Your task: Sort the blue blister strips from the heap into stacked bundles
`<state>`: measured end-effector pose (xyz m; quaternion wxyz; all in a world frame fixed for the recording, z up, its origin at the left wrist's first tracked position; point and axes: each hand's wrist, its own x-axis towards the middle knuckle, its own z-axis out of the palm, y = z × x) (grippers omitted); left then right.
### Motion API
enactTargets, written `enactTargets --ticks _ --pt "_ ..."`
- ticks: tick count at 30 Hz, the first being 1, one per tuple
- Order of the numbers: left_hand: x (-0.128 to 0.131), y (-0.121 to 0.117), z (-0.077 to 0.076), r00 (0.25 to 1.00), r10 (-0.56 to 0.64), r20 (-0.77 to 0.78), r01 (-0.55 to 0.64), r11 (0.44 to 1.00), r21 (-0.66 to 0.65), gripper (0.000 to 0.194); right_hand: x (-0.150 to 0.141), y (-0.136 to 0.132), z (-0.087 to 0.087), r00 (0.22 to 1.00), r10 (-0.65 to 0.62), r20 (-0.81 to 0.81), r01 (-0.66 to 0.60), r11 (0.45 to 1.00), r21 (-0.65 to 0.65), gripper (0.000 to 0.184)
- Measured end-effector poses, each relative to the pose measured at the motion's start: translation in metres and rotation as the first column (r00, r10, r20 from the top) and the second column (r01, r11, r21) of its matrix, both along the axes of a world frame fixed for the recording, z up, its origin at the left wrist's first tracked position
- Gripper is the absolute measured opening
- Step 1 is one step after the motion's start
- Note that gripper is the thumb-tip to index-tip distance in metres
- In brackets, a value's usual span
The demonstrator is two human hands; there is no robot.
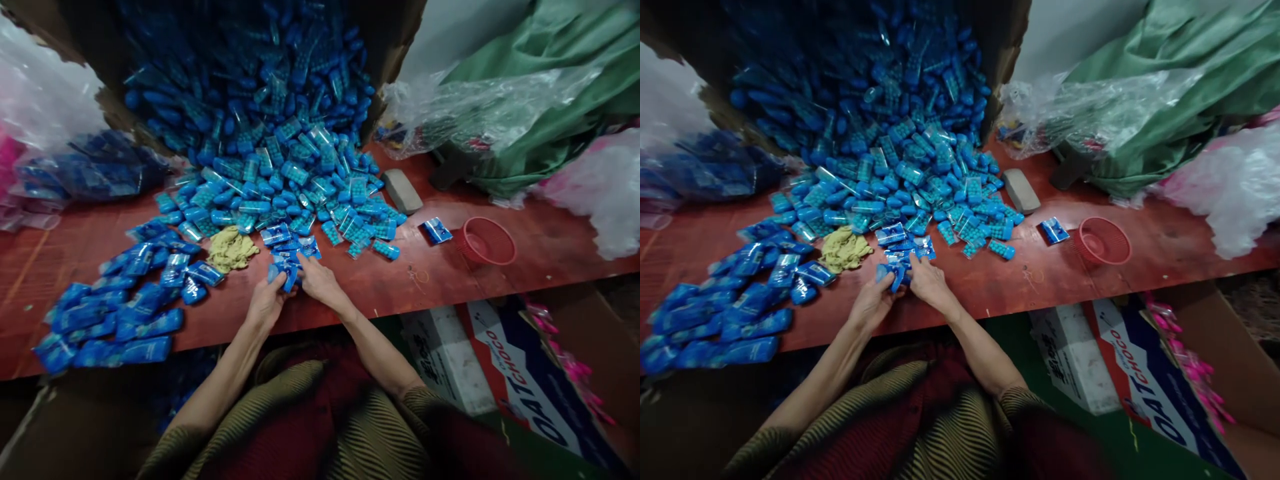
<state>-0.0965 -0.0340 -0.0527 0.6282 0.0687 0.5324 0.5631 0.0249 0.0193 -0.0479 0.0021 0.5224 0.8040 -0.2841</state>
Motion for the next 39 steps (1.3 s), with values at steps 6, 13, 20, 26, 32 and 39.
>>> enactTargets --ticks 6,13,20,26,32,39 --pt "0.004 0.0 -0.006 1.0 0.011 -0.007 -0.01 0.999 0.035 0.026 0.006 -0.011 0.006 0.969 -0.213 -0.125 0.232 0.958 0.169 0.046" --pt "0.007 0.0 -0.005 1.0 0.012 -0.027 -0.009 0.994 0.109 0.034 0.006 -0.012 -0.01 0.662 -0.371 -0.651 0.296 0.928 -0.228 0.028" --pt "0.024 0.01 -0.001 0.995 0.085 -0.046 -0.082 0.994 0.071 0.025 -0.003 -0.013 -0.015 0.582 -0.469 -0.664 0.271 0.882 -0.385 0.024" --pt "0.01 0.008 0.008 0.992 -0.118 0.032 0.117 0.992 0.045 0.029 0.004 -0.003 -0.005 0.683 -0.312 -0.661 0.248 0.949 -0.193 0.035" --pt "0.002 0.005 0.008 0.99 -0.137 0.022 0.137 0.99 -0.018 0.017 0.055 0.01 0.0 0.846 -0.199 -0.495 0.298 0.946 0.128 0.031" --pt "0.006 -0.002 0.009 0.974 -0.03 0.224 0.067 0.985 -0.16 0.017 0.142 0.037 -0.011 0.817 -0.568 0.099 0.473 0.759 0.448 0.035"
